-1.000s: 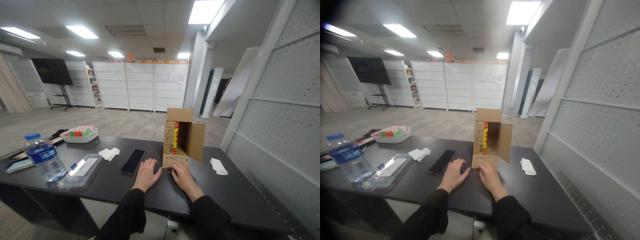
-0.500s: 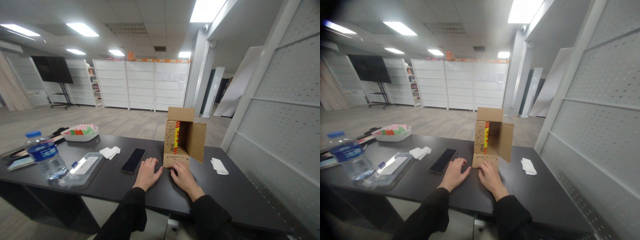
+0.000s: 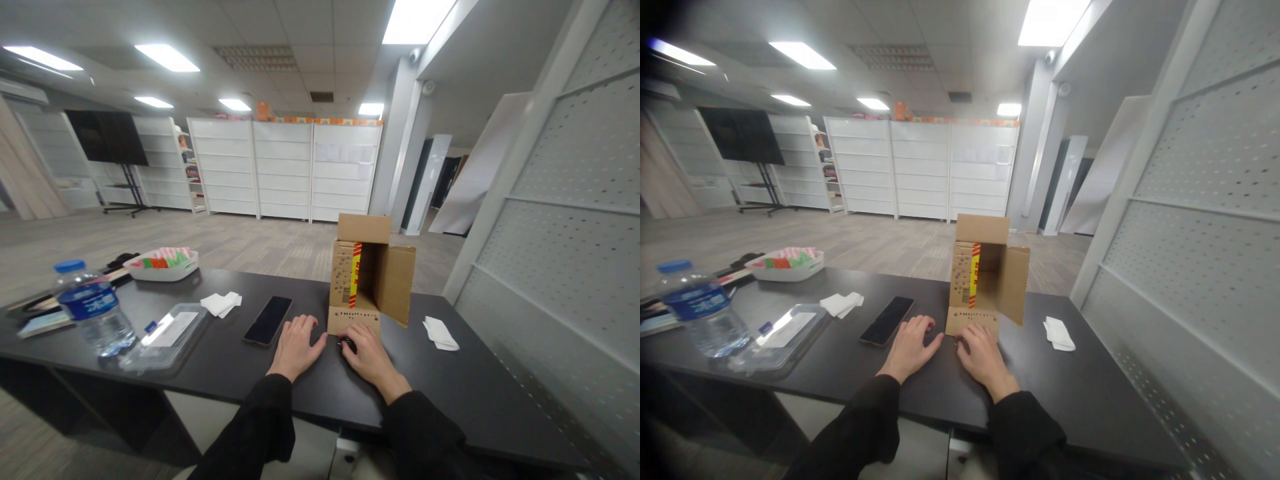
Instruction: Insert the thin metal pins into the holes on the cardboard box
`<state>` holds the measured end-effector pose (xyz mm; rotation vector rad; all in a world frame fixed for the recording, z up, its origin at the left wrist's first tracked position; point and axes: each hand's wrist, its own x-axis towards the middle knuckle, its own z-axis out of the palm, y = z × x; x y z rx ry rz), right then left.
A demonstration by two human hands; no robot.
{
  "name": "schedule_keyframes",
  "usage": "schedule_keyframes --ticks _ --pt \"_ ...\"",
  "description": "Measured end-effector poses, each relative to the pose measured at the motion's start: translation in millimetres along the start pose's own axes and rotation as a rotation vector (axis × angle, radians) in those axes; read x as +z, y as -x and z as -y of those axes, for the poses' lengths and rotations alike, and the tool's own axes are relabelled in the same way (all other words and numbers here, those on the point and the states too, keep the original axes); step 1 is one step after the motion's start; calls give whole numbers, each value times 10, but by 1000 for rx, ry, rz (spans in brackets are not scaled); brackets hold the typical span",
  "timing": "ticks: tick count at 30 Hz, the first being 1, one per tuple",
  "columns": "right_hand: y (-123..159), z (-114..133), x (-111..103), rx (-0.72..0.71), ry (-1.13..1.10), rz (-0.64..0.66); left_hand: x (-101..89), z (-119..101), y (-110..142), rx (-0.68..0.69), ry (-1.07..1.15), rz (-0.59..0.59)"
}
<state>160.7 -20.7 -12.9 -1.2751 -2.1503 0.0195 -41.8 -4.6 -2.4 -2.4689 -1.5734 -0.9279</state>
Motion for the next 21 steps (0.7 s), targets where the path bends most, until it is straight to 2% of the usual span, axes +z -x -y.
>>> schedule_keyframes --ticks 21 --pt "2 29 -31 11 -66 36 13 8 5 8 -5 -3"
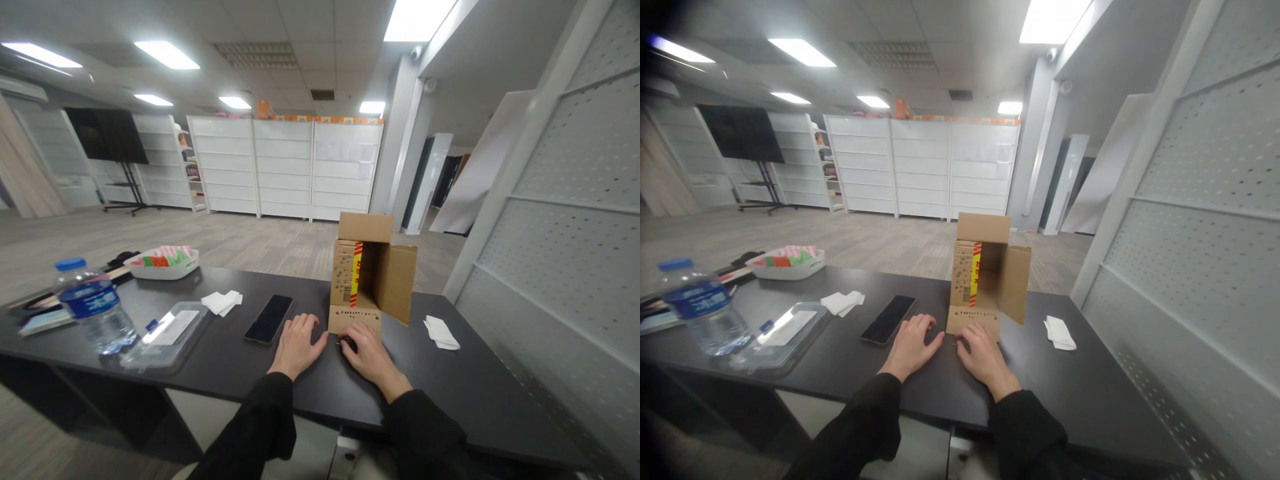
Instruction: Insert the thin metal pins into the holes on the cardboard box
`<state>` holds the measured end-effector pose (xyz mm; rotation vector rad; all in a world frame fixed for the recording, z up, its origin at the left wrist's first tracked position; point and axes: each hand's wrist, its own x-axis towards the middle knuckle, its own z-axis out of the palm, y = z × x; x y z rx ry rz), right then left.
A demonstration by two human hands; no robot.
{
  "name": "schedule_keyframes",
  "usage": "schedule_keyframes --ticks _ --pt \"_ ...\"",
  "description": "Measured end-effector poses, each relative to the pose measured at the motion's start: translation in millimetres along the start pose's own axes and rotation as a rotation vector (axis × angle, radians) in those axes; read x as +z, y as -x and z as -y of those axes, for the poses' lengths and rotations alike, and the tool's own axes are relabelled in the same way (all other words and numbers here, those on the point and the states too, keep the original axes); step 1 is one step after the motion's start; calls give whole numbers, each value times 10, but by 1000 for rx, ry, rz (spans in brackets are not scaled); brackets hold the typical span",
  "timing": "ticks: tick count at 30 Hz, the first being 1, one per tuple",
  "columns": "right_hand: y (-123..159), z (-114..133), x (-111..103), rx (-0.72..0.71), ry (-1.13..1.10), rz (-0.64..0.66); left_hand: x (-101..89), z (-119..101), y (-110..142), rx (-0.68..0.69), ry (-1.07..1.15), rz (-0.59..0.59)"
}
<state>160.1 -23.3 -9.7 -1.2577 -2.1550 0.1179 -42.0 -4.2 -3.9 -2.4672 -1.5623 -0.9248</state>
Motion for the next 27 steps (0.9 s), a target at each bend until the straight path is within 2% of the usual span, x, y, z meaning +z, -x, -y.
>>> schedule_keyframes --ticks 13,27 --pt "23 -22 0 34 5 -61 -3 6 -1 2 7 6" --pt "26 21 6 48 112 -7 -5 0 -8 1 6 15"
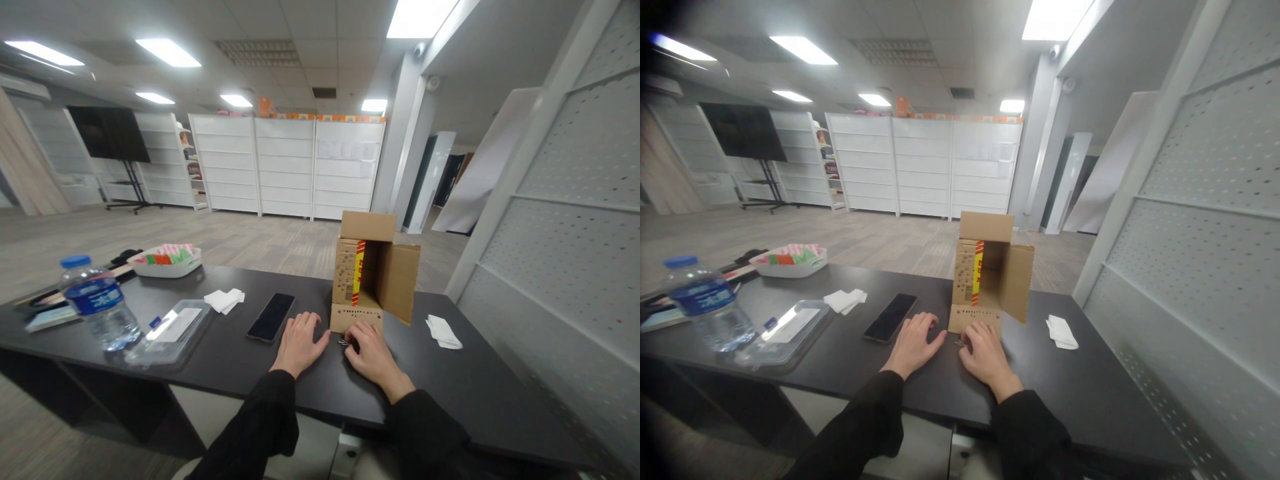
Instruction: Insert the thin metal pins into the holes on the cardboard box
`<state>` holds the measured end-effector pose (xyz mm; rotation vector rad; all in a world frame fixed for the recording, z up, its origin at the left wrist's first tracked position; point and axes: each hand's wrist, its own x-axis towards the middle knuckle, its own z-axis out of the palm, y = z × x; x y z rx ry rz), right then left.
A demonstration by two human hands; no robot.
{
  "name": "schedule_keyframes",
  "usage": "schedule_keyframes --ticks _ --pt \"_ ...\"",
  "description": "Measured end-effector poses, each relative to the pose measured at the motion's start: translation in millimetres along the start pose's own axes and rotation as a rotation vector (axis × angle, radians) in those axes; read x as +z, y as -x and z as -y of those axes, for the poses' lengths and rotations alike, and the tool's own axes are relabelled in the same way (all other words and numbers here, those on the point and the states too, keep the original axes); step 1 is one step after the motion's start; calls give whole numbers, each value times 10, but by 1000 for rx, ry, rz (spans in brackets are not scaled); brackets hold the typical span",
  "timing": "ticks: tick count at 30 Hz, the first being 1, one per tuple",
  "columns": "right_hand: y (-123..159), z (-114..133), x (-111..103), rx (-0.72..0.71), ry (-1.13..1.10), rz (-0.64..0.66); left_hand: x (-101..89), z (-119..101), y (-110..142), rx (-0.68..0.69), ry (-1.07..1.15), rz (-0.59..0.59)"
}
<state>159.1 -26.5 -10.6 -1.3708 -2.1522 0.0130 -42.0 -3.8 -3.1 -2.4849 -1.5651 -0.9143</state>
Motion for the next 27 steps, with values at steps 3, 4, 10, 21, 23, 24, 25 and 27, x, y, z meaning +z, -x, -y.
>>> schedule_keyframes --ticks 3,4,10,21,23,24,25,27 --pt "3 -1 4 5 7 6 -2 -4 -1 1 1 -5" --pt "4 -2 7 6 9 7 -3 -5 -1 1 1 -6" --pt "1 -13 26 14 41 3 -7 -9 3 -2 -3 -2" --pt "-2 -67 80 -4 49 -37 -12 -10 -1 2 3 -6" --pt "-2 -79 98 -11 64 -37 -6 -10 -2 2 3 -9" --pt "-3 -87 108 -13 68 -40 -4 -9 -2 3 3 -11" --pt "-4 -97 119 -11 66 -49 -2 -9 -2 4 3 -12" --pt "-10 -120 139 5 47 -76 0 -9 -2 3 3 -12"
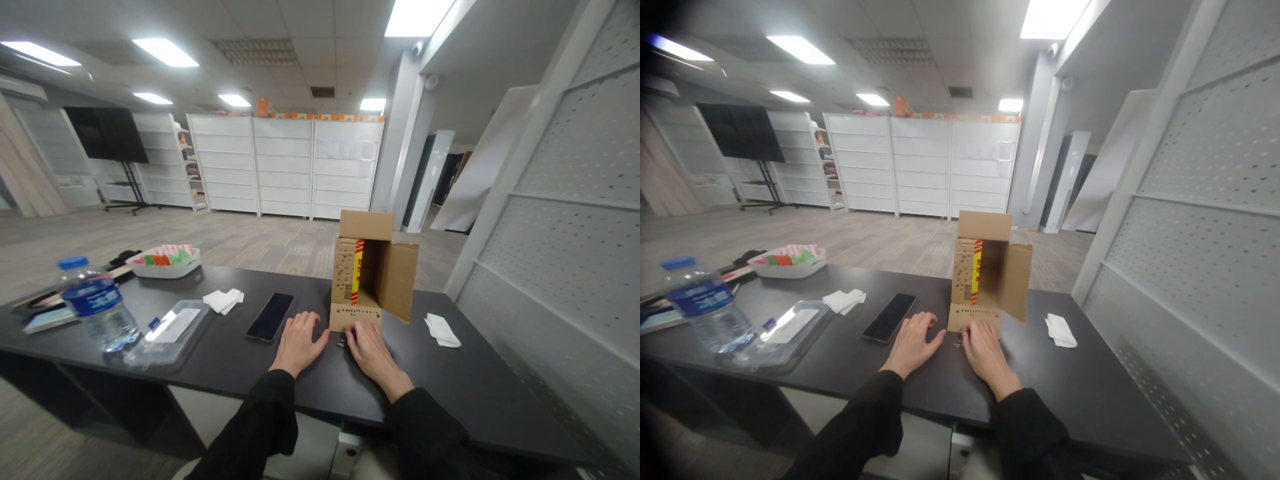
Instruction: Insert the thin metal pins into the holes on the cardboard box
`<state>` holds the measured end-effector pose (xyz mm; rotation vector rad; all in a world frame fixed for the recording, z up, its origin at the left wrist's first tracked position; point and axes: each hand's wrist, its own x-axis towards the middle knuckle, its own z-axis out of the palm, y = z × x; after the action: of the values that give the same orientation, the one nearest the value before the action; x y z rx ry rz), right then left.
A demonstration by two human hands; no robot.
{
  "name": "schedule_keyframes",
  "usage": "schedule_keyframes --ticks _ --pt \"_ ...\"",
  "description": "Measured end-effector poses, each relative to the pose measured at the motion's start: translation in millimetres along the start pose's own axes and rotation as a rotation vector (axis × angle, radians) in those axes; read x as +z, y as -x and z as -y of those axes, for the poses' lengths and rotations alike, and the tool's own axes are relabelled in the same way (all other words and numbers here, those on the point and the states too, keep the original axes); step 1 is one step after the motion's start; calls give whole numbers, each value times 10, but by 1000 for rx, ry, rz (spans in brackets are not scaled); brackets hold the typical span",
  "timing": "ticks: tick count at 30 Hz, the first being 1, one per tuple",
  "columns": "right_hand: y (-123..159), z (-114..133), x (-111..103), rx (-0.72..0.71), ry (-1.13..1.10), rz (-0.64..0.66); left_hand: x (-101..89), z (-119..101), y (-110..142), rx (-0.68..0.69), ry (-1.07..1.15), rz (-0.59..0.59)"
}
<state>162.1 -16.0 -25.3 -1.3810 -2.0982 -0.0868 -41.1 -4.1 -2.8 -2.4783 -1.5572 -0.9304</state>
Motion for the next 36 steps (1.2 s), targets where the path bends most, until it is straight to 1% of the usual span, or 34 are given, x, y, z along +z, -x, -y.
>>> schedule_keyframes --ticks 4,9,15,21,24,30,36 --pt "-15 -40 12 43 -65 -62 -4 -1 1 -7 -4 5" --pt "-30 -53 -10 54 -105 -195 -8 -2 3 -4 -6 6" --pt "-67 -107 6 57 -172 -265 -23 -10 1 -10 9 14" --pt "-195 -141 24 114 -339 -374 -35 -17 6 -12 20 5" --pt "-262 -118 50 143 -398 -404 -28 -15 8 -10 22 3" --pt "-365 -45 127 165 -423 -470 -21 -13 11 -13 17 13" --pt "-395 -7 137 152 -394 -482 -18 -10 13 -15 12 16"
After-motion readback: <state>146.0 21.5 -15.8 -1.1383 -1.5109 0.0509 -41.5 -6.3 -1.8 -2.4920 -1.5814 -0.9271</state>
